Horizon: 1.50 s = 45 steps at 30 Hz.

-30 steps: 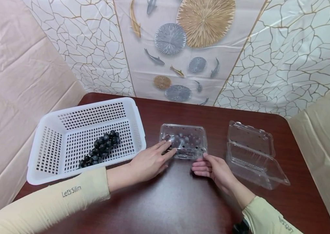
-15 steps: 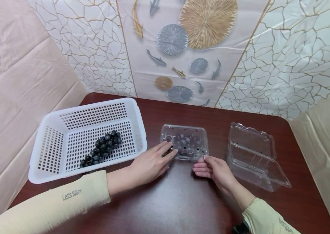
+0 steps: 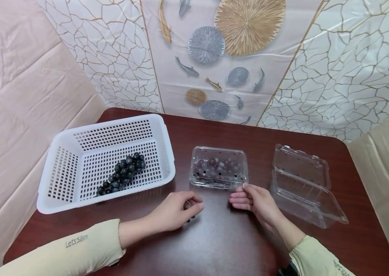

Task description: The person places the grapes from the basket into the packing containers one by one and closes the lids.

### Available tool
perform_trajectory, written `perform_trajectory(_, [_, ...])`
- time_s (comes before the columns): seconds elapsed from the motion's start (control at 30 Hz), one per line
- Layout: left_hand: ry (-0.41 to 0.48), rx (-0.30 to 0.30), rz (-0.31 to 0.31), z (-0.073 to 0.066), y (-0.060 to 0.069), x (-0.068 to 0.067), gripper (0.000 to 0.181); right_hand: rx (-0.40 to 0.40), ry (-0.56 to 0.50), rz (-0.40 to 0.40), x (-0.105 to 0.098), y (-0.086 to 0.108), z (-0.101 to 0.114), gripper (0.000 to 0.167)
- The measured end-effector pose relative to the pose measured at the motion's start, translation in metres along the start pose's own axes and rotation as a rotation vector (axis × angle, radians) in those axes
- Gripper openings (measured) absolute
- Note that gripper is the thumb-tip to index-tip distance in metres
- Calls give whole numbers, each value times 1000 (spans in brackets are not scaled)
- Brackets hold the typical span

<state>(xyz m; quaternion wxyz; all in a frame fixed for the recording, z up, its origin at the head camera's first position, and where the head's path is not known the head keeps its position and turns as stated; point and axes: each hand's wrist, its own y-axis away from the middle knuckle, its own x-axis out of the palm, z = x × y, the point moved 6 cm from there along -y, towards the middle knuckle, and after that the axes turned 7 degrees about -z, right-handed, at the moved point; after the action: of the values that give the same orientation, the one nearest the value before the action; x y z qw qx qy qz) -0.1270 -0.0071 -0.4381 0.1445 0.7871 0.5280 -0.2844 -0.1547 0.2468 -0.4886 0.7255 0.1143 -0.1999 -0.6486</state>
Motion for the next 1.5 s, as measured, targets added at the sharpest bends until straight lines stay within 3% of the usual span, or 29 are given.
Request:
perform_trajectory(0.1, [297,-245,-31,15,-3,6,27,6,-2,3,0,0,0,48])
perform_trajectory(0.2, [550,-431,-68,23,-4,15,34,0,0,1,-1,0,0,48])
perform_trajectory(0.27, [661,-509,-96,28,-5,20,39,-5,4,-3,-1,1,0,48])
perform_trajectory(0.37, [769,-579,-135,34,-8,26,44,-11,6,-5,-1,1,0,47])
perform_trajectory(0.53, [892,-625,-174,42,-16,33,49,-8,8,-1,0,1,1,47])
perform_trajectory(0.7, [956,-634,-201,45,-22,36,49,-9,18,5,0,2,1,48])
perform_trajectory(1.2, [986,-615,-274,48,-34,35,26,-8,20,9,2,0,1,45])
perform_trajectory(1.5, [979,-629,-276,50,-29,36,41,-3,-13,-1,6,-2,1,47])
